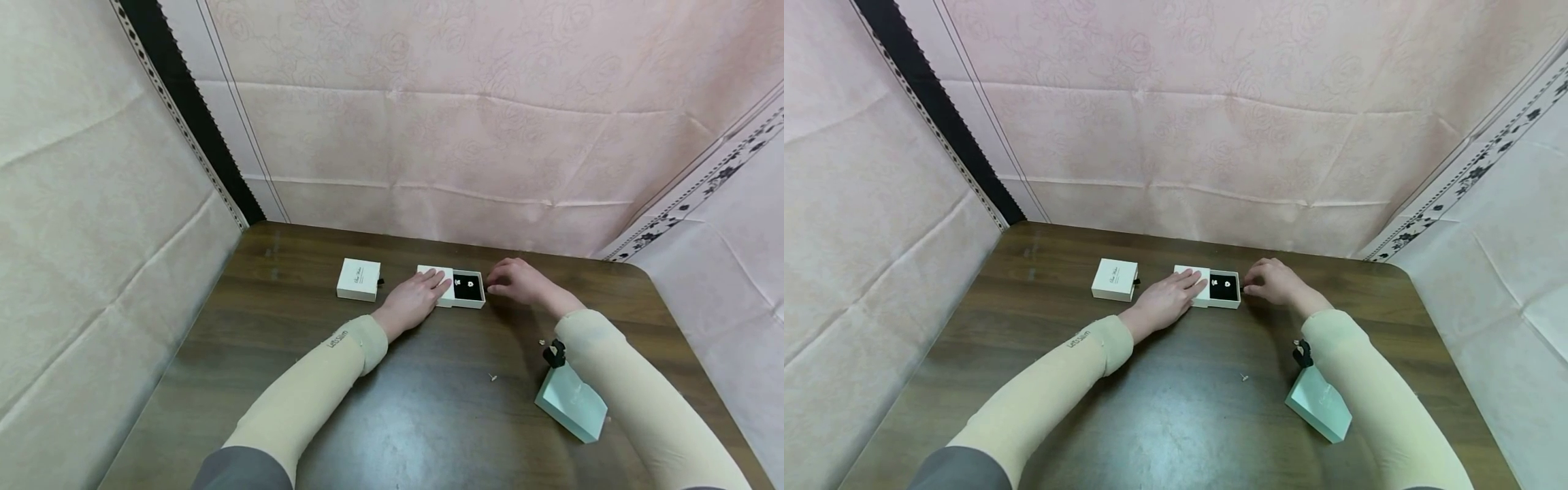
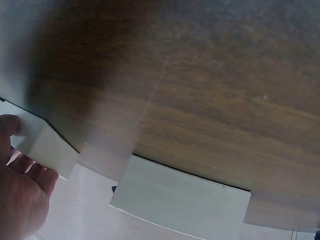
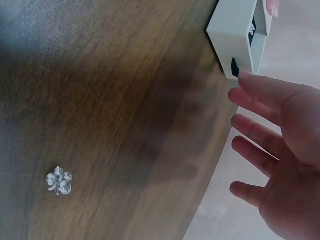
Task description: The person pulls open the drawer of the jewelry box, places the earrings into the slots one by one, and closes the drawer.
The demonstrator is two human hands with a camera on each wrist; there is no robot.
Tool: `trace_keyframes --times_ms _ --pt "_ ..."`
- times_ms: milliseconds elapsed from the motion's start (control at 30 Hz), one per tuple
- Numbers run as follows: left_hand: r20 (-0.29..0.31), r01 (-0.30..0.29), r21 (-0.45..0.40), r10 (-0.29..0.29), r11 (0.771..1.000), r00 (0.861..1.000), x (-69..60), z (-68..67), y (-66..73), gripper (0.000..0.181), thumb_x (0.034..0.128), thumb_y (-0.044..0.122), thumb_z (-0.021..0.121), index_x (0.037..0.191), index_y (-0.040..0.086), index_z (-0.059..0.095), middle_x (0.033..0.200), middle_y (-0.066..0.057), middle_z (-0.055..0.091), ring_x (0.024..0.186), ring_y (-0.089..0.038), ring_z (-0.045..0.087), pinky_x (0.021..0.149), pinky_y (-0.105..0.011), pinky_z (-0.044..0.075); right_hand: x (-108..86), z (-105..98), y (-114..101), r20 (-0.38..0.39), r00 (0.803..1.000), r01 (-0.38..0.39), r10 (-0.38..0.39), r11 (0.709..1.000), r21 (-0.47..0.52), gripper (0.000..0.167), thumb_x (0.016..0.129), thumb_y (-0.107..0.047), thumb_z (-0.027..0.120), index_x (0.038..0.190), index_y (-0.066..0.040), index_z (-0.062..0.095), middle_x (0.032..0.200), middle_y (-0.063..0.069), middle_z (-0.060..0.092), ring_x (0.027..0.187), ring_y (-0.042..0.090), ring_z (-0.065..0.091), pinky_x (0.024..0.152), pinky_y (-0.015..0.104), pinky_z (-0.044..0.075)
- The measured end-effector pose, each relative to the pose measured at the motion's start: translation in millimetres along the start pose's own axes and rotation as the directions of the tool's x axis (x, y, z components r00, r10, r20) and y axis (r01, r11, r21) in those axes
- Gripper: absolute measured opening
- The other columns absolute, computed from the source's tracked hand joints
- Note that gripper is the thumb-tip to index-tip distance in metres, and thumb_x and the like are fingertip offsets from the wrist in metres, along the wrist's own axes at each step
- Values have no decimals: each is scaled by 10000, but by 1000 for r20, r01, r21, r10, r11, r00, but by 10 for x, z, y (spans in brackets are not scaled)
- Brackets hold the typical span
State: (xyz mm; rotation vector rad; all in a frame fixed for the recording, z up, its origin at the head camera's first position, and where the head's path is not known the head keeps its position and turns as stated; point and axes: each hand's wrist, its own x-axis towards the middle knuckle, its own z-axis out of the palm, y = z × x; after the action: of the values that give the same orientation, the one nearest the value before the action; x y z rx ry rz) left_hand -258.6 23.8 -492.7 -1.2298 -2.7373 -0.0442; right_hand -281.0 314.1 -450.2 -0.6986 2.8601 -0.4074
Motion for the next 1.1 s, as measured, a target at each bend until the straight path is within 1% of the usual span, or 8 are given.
trace_keyframes --times_ms 167,400,600,700,900,1033,1100 --pt "-7 1 1 -1 1000 1000 7 -4 2 449 1148 188 511 1592 122 528 1636 -100 497 1516 -264 475 1236 -396 397 31 51 -14 0 1000 15 -15 1000 -12 135 999 -134 751 1078 -38 802 1287 265 676 1256 493 575 1102 671 427" --pt "-1 4 9 -4 1000 1000 15 -11 16 458 1145 195 524 1598 128 521 1642 -90 491 1522 -255 467 1240 -389 390 82 108 -50 -46 997 55 -56 998 -24 47 969 -82 761 941 -47 776 1220 255 691 1192 476 600 1064 644 456" --pt "6 3 19 -3 1000 1000 17 -10 15 455 1153 211 507 1601 133 519 1644 -85 490 1523 -252 465 1239 -386 391 99 132 -56 -80 992 95 -98 995 -37 80 936 -34 756 861 -57 742 1190 251 696 1164 481 611 1047 633 467" --pt "0 2 22 -2 1000 1000 16 -2 12 453 1152 209 508 1598 131 521 1641 -88 494 1521 -254 468 1238 -386 393 112 145 -68 -92 990 99 -103 994 -45 90 924 -8 748 848 -56 735 1208 256 695 1170 485 613 1050 634 465" --pt "-19 2 10 -1 1000 1000 1 24 6 444 1143 191 519 1581 121 540 1626 -101 513 1516 -265 475 1238 -390 394 137 138 -132 -94 993 69 -76 995 -77 122 949 -21 730 840 -77 726 1288 254 678 1235 477 594 1089 632 447" --pt "-30 2 2 -2 1000 1000 -1 28 9 442 1135 180 536 1573 115 549 1618 -104 521 1510 -270 482 1232 -398 403 155 113 -174 -106 990 86 -97 991 -101 118 934 -3 730 839 -73 727 1300 254 676 1237 475 596 1106 627 436" --pt "-19 3 -1 -3 1000 1000 1 28 9 449 1139 181 529 1583 119 536 1629 -104 507 1519 -272 470 1239 -398 393 165 108 -191 -110 988 96 -108 989 -109 113 921 13 728 836 -62 728 1301 259 676 1233 478 599 1112 626 432"
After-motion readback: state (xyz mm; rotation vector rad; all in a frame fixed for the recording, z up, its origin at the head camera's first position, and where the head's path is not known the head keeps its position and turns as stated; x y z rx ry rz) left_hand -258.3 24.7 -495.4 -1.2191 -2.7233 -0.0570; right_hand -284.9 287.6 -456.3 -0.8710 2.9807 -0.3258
